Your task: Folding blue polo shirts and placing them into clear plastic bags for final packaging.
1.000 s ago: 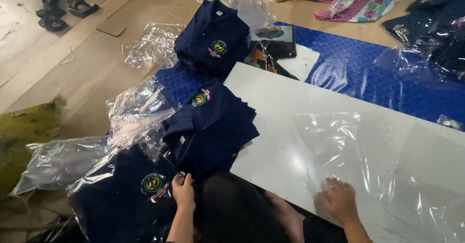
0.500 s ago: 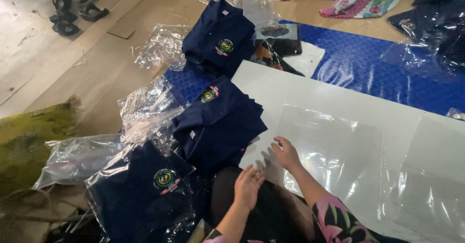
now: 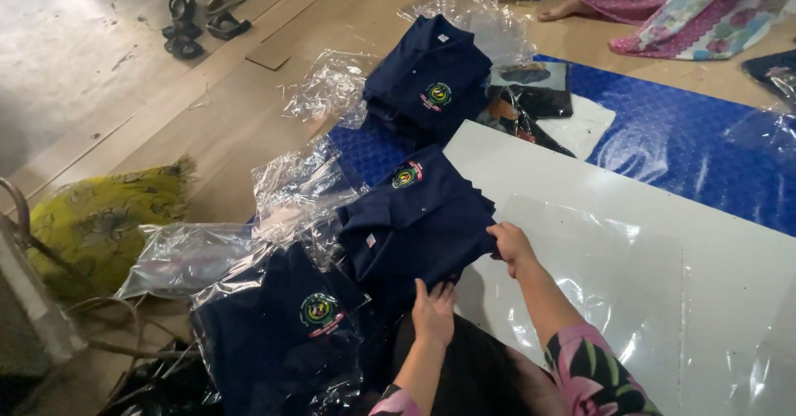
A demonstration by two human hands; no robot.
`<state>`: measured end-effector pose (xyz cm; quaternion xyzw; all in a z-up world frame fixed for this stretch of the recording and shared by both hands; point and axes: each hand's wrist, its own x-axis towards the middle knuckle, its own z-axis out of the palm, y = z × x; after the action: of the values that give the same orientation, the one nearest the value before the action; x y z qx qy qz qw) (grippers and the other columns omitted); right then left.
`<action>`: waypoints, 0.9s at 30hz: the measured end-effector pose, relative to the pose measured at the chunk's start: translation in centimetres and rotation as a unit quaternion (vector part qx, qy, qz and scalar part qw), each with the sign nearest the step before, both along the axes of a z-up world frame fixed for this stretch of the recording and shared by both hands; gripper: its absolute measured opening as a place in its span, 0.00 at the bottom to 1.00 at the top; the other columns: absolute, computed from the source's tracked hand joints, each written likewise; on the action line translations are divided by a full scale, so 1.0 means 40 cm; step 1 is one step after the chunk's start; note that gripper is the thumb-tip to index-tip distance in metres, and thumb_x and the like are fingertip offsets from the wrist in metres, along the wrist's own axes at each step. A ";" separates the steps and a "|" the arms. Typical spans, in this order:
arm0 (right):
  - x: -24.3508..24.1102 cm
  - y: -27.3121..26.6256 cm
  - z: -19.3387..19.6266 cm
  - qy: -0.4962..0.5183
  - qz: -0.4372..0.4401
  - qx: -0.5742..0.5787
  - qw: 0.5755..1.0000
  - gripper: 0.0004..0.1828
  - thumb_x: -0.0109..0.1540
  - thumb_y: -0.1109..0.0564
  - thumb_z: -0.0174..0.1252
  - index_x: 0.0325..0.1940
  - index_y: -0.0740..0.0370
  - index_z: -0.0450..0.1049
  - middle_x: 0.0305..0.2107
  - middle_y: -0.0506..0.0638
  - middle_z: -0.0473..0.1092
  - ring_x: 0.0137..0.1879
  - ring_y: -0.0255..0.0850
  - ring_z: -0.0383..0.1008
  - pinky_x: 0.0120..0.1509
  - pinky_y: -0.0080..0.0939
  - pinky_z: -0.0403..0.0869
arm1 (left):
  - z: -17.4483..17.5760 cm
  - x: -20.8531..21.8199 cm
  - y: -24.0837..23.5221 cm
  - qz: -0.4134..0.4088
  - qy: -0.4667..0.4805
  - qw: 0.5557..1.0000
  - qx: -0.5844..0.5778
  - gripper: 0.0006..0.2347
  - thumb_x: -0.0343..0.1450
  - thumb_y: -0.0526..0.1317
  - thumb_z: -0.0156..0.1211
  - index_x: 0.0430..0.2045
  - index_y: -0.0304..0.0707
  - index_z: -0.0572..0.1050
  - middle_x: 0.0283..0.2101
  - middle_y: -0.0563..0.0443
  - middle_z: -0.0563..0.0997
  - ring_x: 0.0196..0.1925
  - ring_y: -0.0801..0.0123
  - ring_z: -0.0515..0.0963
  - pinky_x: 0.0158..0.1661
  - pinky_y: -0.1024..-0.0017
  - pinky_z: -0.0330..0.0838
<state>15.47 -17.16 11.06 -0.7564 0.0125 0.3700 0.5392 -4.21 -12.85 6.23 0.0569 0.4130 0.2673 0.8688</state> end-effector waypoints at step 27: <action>-0.154 -0.048 0.127 -0.046 0.043 0.290 0.955 0.31 0.50 0.79 0.52 0.57 0.71 0.78 0.34 0.61 0.79 0.45 0.46 0.80 0.59 0.45 0.75 | -0.202 -0.157 0.219 -0.165 0.591 0.213 0.761 0.56 0.45 0.43 0.83 0.72 0.49 0.55 0.77 0.40 0.53 0.78 0.45 0.52 0.73 0.47 0.45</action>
<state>9.30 -19.10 16.13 -0.5838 -0.1526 0.3457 0.7186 -10.49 -4.10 -1.85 0.8991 0.3882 0.1936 -0.0583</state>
